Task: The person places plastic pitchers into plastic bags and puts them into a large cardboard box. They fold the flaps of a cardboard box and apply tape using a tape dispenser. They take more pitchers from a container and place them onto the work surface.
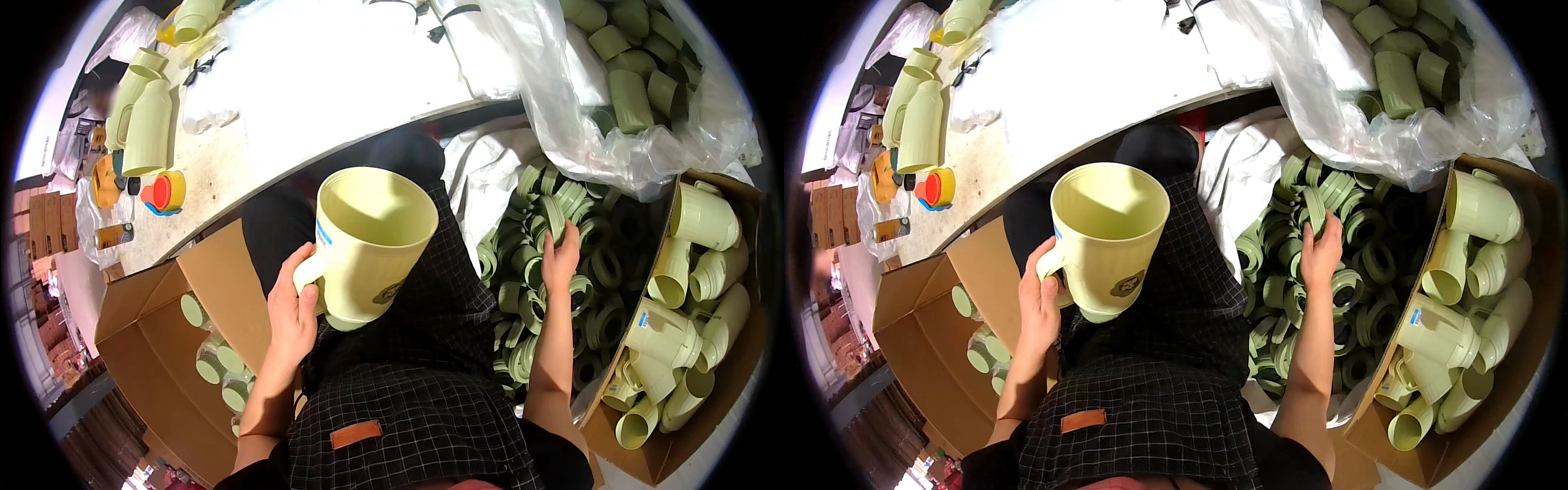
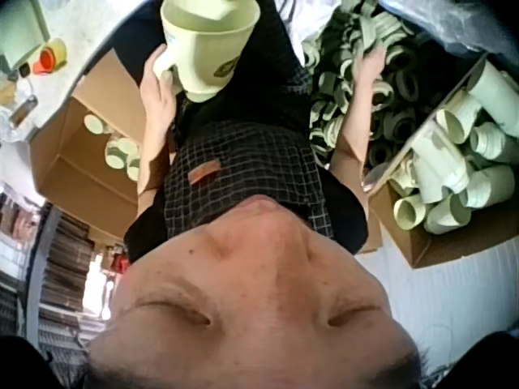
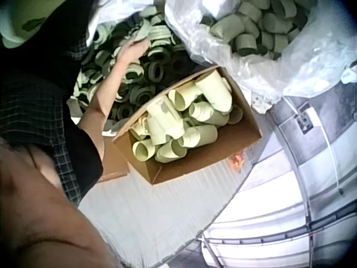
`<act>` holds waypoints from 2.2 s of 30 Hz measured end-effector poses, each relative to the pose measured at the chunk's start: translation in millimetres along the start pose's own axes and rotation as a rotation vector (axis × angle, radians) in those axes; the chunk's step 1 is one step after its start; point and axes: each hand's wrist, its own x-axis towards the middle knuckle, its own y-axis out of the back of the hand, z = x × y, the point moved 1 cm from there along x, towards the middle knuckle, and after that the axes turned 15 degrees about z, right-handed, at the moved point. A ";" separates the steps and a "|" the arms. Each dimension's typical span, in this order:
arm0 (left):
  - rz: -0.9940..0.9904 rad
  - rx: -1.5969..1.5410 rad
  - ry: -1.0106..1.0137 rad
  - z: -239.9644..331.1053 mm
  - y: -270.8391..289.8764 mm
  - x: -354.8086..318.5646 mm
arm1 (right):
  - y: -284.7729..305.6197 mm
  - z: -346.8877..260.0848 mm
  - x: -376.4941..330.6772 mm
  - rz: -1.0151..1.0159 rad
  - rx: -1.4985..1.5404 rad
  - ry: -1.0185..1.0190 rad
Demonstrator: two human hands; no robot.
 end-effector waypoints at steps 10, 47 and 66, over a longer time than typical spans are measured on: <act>0.009 -0.197 -0.002 4.7 6.2 3.5 | -4.0 -164.6 -31.9 0.190 0.539 -0.040; -0.087 -0.034 -0.218 25.8 6.4 -61.9 | 85.3 -294.9 23.0 -0.748 0.568 0.301; 0.416 -0.045 -0.620 -15.3 -97.5 209.0 | 36.5 -270.7 69.1 -0.932 0.979 0.373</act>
